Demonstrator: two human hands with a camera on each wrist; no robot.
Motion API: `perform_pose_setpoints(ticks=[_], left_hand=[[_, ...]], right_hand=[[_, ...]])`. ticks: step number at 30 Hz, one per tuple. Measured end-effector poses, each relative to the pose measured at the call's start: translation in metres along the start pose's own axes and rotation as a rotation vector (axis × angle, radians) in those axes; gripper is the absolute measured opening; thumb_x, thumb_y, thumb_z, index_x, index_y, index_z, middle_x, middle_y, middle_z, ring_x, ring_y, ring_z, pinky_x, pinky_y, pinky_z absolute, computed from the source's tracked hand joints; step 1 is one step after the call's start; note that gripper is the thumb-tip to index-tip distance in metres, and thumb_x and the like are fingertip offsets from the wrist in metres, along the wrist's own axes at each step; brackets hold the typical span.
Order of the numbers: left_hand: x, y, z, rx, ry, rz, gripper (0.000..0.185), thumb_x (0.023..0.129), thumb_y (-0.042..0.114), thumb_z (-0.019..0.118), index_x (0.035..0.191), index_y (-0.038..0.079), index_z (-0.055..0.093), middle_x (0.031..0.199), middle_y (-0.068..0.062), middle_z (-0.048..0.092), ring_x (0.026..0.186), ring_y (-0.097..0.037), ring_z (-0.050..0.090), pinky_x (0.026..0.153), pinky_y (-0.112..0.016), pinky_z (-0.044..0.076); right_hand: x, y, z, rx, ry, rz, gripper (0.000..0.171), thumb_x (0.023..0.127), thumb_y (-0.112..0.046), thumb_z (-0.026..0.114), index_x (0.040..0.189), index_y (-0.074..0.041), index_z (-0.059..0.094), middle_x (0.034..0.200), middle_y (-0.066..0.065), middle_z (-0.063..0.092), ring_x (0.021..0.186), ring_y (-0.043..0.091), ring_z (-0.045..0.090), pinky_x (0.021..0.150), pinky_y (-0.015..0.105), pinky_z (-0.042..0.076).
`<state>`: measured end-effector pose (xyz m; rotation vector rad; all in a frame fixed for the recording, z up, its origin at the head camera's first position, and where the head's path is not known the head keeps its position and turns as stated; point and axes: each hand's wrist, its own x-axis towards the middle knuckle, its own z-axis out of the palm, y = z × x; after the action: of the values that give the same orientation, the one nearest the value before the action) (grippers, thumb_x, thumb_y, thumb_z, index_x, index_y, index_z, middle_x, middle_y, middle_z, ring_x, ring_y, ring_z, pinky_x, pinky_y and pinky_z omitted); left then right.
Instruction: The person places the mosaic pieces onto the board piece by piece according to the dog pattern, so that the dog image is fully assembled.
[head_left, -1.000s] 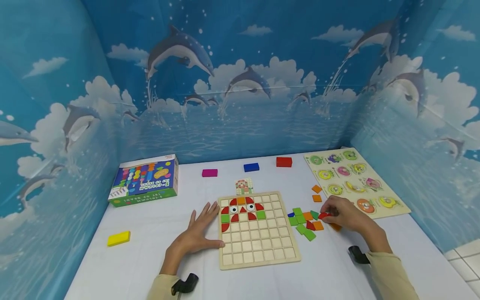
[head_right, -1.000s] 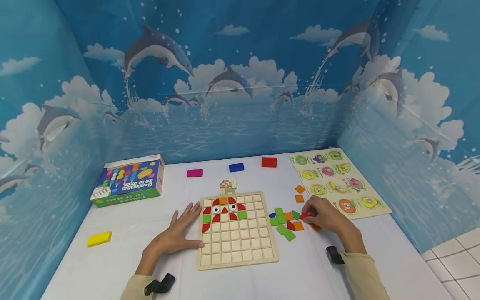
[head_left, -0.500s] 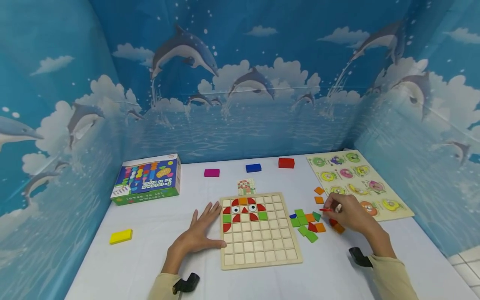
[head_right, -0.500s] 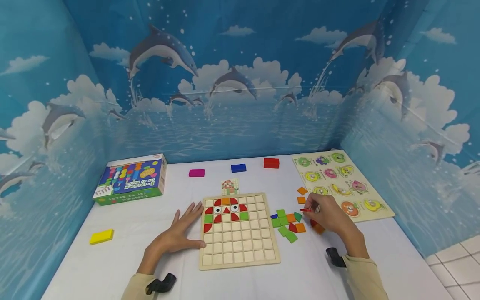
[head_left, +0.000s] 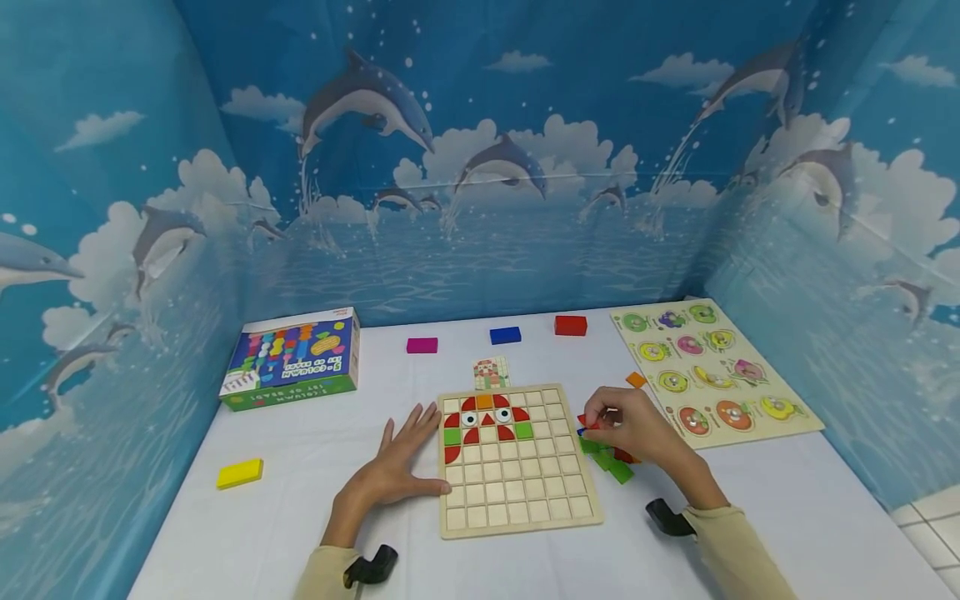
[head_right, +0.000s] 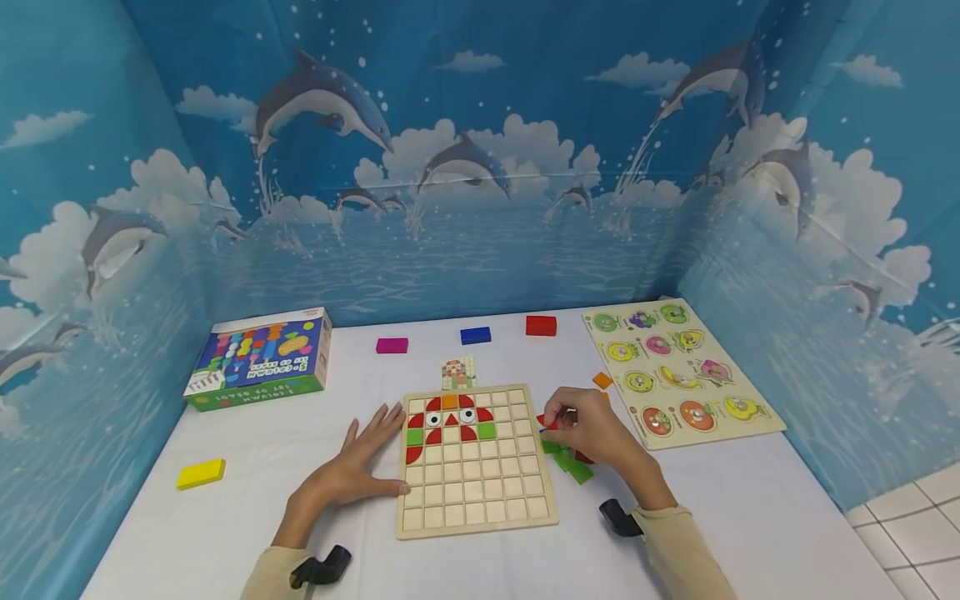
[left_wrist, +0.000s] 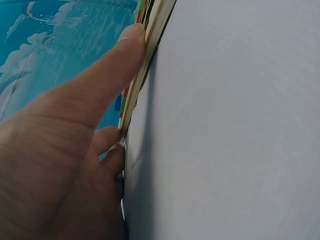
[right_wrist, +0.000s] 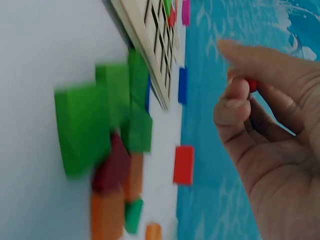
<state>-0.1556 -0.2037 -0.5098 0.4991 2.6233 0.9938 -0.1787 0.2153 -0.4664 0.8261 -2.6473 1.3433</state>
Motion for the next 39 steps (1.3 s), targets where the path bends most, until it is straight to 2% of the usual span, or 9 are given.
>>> perform_pose_setpoints(ticks=[4, 7, 11, 17, 22, 30, 35, 39], left_hand=[[0.001, -0.001, 0.001, -0.002, 0.006, 0.005, 0.121, 0.080, 0.051, 0.094, 0.173, 0.017, 0.025, 0.182, 0.000, 0.012, 0.169, -0.029, -0.002, 0.132, -0.060, -0.015], [0.001, -0.003, 0.002, -0.002, 0.011, 0.006, 0.122, 0.079, 0.053, 0.094, 0.173, 0.017, 0.025, 0.182, 0.000, 0.012, 0.169, -0.029, -0.002, 0.132, -0.060, -0.015], [0.000, -0.002, 0.002, -0.013, 0.017, 0.014, 0.122, 0.078, 0.053, 0.094, 0.173, 0.015, 0.027, 0.182, -0.002, 0.014, 0.169, -0.031, 0.000, 0.132, -0.061, -0.014], [0.000, -0.002, 0.001, -0.023, 0.022, 0.031, 0.121, 0.079, 0.053, 0.094, 0.172, 0.014, 0.028, 0.182, -0.004, 0.015, 0.168, -0.034, 0.000, 0.131, -0.063, -0.015], [0.001, -0.004, 0.002, -0.011, 0.010, -0.007, 0.122, 0.079, 0.057, 0.093, 0.174, 0.022, 0.024, 0.182, 0.005, 0.011, 0.169, -0.025, -0.003, 0.132, -0.057, -0.016], [-0.001, -0.002, -0.001, -0.020, 0.016, 0.022, 0.119, 0.080, 0.054, 0.092, 0.173, 0.017, 0.027, 0.182, -0.003, 0.015, 0.168, -0.033, -0.001, 0.131, -0.064, -0.015], [-0.003, -0.002, -0.002, -0.028, 0.015, 0.041, 0.118, 0.081, 0.054, 0.092, 0.172, 0.014, 0.028, 0.182, -0.005, 0.015, 0.168, -0.034, 0.000, 0.130, -0.065, -0.015], [-0.001, -0.003, 0.000, -0.015, 0.017, 0.026, 0.119, 0.080, 0.053, 0.093, 0.173, 0.017, 0.027, 0.182, -0.001, 0.015, 0.169, -0.031, 0.000, 0.131, -0.063, -0.014]], right_hand=[[0.004, -0.002, 0.015, 0.071, -0.082, -0.008, 0.016, 0.086, 0.004, 0.088, 0.092, -0.009, 0.080, 0.092, -0.002, 0.076, 0.078, 0.011, 0.064, 0.068, 0.021, 0.058], [0.008, -0.007, 0.027, 0.082, -0.134, 0.037, 0.012, 0.092, -0.001, 0.084, 0.099, -0.010, 0.082, 0.096, -0.002, 0.077, 0.083, 0.010, 0.066, 0.073, 0.022, 0.060], [0.015, -0.019, 0.048, 0.100, -0.166, 0.085, 0.016, 0.090, -0.001, 0.086, 0.103, -0.009, 0.081, 0.092, -0.003, 0.077, 0.080, 0.009, 0.068, 0.073, 0.022, 0.061], [0.029, -0.038, 0.080, 0.134, -0.173, 0.049, 0.010, 0.089, -0.006, 0.088, 0.098, -0.009, 0.085, 0.091, -0.003, 0.081, 0.076, 0.006, 0.072, 0.072, 0.023, 0.064], [0.041, -0.049, 0.101, 0.153, -0.150, 0.064, 0.007, 0.089, -0.007, 0.089, 0.093, -0.011, 0.088, 0.091, -0.005, 0.082, 0.080, 0.005, 0.071, 0.071, 0.021, 0.062], [0.061, -0.056, 0.127, 0.294, -0.176, 0.114, 0.003, 0.092, 0.005, 0.081, 0.094, 0.005, 0.083, 0.084, 0.010, 0.079, 0.064, 0.022, 0.076, 0.062, 0.029, 0.066], [0.068, -0.060, 0.136, 0.211, -0.181, 0.087, 0.004, 0.094, 0.005, 0.079, 0.093, 0.003, 0.083, 0.084, 0.007, 0.079, 0.064, 0.016, 0.075, 0.062, 0.023, 0.064], [0.070, -0.062, 0.140, 0.136, -0.175, 0.065, 0.009, 0.094, 0.007, 0.078, 0.090, 0.000, 0.083, 0.082, 0.004, 0.077, 0.062, 0.011, 0.071, 0.061, 0.021, 0.061]])
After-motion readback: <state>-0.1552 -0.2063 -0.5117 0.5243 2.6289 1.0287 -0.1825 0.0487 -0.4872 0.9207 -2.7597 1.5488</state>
